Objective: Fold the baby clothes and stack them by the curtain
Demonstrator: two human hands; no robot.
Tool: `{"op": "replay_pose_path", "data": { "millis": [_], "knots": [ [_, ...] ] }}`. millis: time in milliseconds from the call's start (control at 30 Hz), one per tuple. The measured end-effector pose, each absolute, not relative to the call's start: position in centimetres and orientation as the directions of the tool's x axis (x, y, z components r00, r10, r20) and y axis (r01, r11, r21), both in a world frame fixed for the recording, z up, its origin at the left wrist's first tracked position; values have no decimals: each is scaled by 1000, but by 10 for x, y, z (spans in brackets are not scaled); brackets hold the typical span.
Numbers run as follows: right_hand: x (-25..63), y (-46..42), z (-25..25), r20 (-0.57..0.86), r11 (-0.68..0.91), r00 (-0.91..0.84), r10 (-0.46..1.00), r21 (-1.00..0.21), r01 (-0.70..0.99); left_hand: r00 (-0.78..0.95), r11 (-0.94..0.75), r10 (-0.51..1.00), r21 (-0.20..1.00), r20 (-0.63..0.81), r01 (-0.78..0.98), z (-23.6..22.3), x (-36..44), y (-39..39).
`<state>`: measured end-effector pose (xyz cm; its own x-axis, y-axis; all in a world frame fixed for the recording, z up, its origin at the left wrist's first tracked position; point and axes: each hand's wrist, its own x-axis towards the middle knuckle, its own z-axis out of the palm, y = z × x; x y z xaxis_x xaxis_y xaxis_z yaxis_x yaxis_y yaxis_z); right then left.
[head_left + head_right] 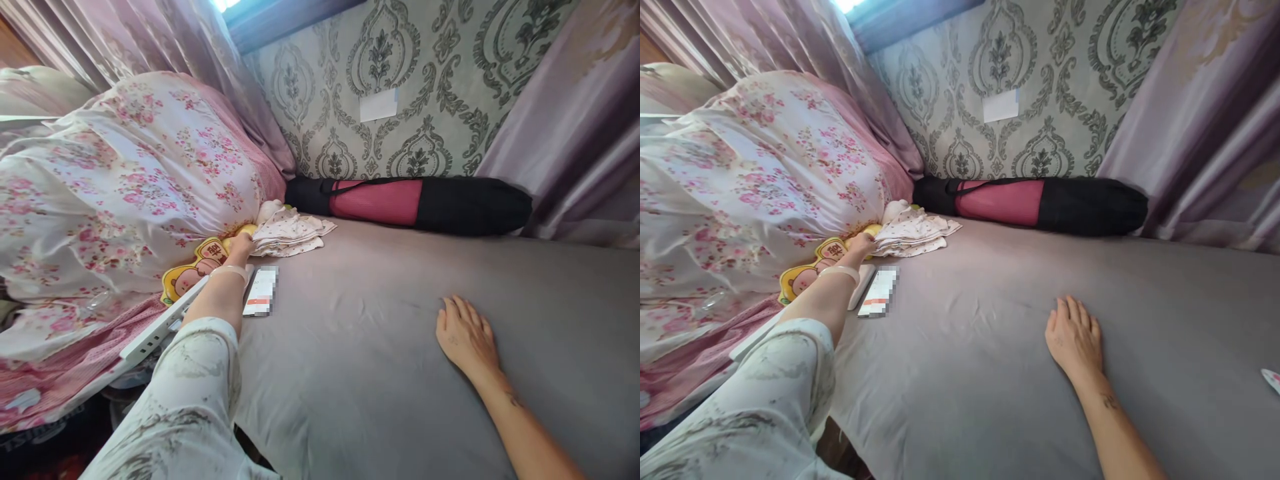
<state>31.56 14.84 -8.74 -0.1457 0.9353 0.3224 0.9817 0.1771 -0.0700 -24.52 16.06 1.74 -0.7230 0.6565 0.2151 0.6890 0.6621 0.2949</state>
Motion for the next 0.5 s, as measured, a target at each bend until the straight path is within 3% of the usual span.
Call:
{"op": "replay_pose_path", "data": {
  "millis": [233, 333, 500],
  "knots": [
    [315, 148, -87, 324, 185, -144, 935, -101, 978, -743, 695, 637, 263, 206, 669, 23, -237, 160],
    [315, 148, -87, 337, 184, -138, 931, -108, 977, -728, 675, 626, 273, 278, 685, 32, -228, 168],
    [314, 149, -88, 335, 179, -139, 932, -94, 979, -648, 427, 648, 513, 400, 745, 46, -204, 192]
  ]
}}
